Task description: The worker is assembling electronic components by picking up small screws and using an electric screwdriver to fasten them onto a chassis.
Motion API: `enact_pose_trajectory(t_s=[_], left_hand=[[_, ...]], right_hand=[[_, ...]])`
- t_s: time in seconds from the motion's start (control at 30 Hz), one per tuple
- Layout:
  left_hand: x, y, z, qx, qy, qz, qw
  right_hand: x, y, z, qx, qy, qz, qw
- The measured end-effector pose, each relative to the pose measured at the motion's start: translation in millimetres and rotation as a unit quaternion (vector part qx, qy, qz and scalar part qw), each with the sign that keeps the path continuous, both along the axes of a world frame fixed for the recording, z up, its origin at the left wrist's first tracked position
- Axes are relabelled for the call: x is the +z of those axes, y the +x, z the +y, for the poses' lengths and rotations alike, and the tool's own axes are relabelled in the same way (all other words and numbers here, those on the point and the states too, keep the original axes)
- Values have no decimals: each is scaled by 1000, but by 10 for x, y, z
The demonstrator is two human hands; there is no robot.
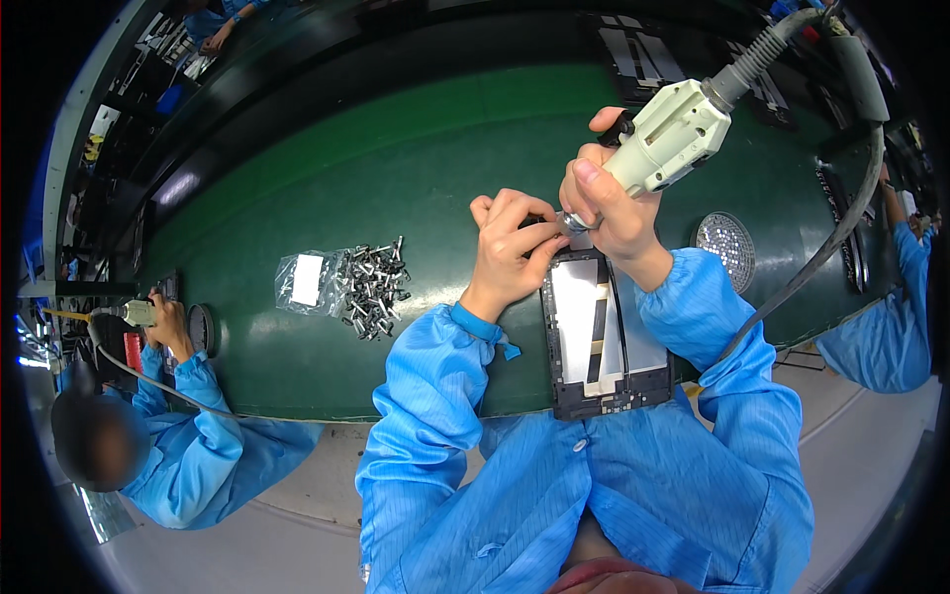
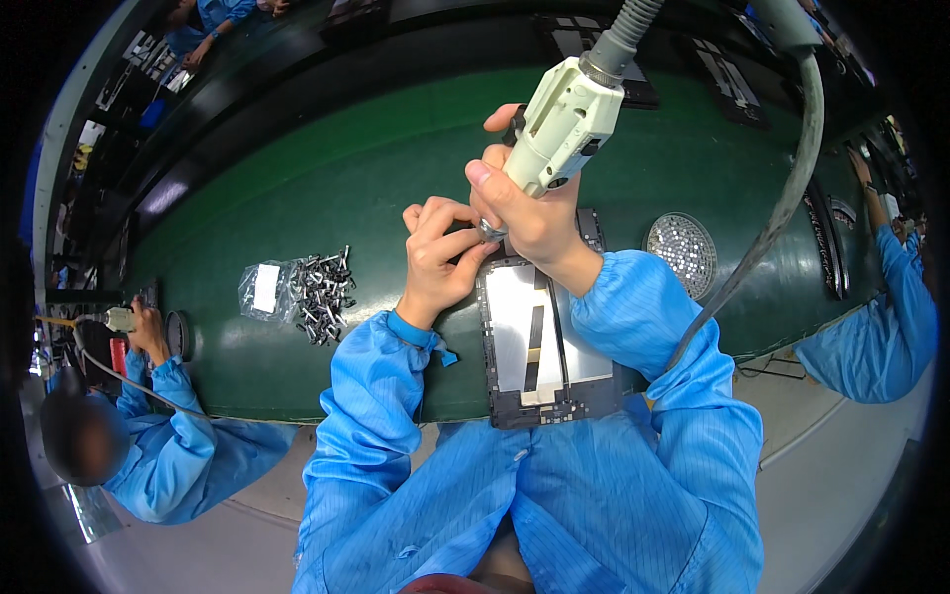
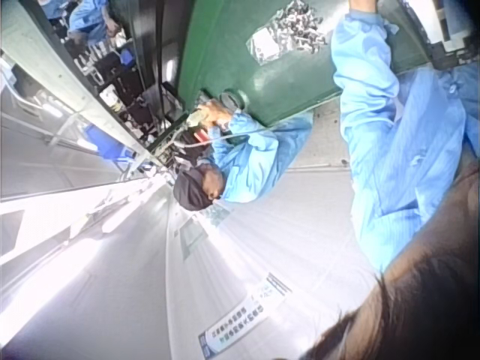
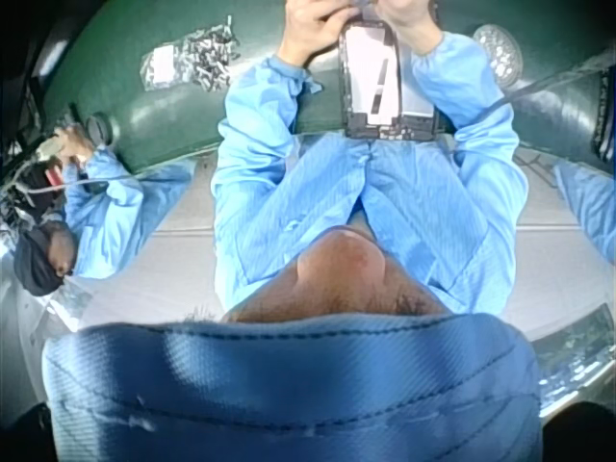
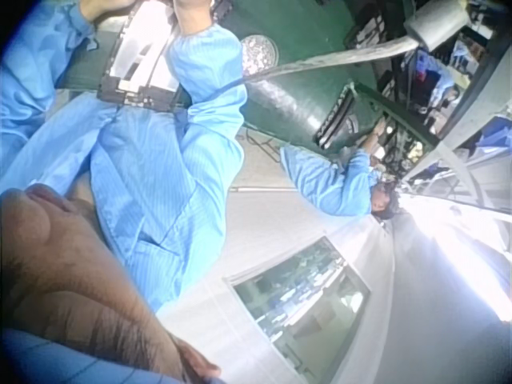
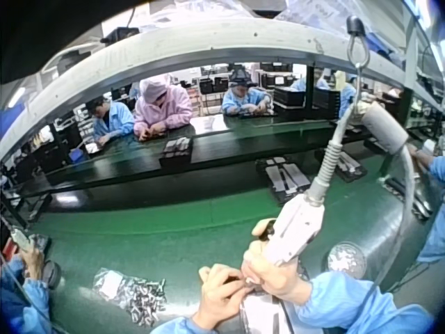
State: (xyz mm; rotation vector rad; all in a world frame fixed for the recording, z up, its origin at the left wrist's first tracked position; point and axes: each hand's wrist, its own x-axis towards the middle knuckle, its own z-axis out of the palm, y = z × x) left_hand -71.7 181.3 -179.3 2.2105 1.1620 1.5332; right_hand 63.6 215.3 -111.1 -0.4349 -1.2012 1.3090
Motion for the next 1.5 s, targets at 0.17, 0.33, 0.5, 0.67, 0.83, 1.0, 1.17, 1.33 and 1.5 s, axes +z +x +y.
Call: enact_pose_trajectory(t_s=[0.17, 0.33, 0.5, 0.67, 0.83, 1.0, 1.17, 1.33, 1.5], left_hand=[[-10, -5, 4, -7, 0, 6, 1000], [-17, 0, 4, -20, -9, -7, 1000], [-16, 6, -16, -30, -36, -26, 999], [-19, 23, -17, -40, -56, -46, 997], [-29, 19, -5, -44, -49, -31, 997], [-26, 5, 3, -51, -43, -17, 998], [-22, 5, -1, -53, -39, -10, 998], [-29, 16, -4, -62, -52, -35, 996], [-22, 42, -5, -62, -59, -61, 994]], right_hand=[[-12, 2, 1, -2, -2, -2, 1000], [-39, 16, -8, 13, -6, 48, 999], [-27, -1, -29, 11, -7, 60, 998], [-55, 7, -13, 15, 4, 51, 999], [-36, 2, -7, 18, -2, 55, 998], [-26, 8, -2, 21, -1, 50, 999], [-32, 6, -7, 21, 4, 51, 998], [-43, 0, -23, 14, -2, 63, 998], [-27, 5, -26, 11, -9, 76, 997]])
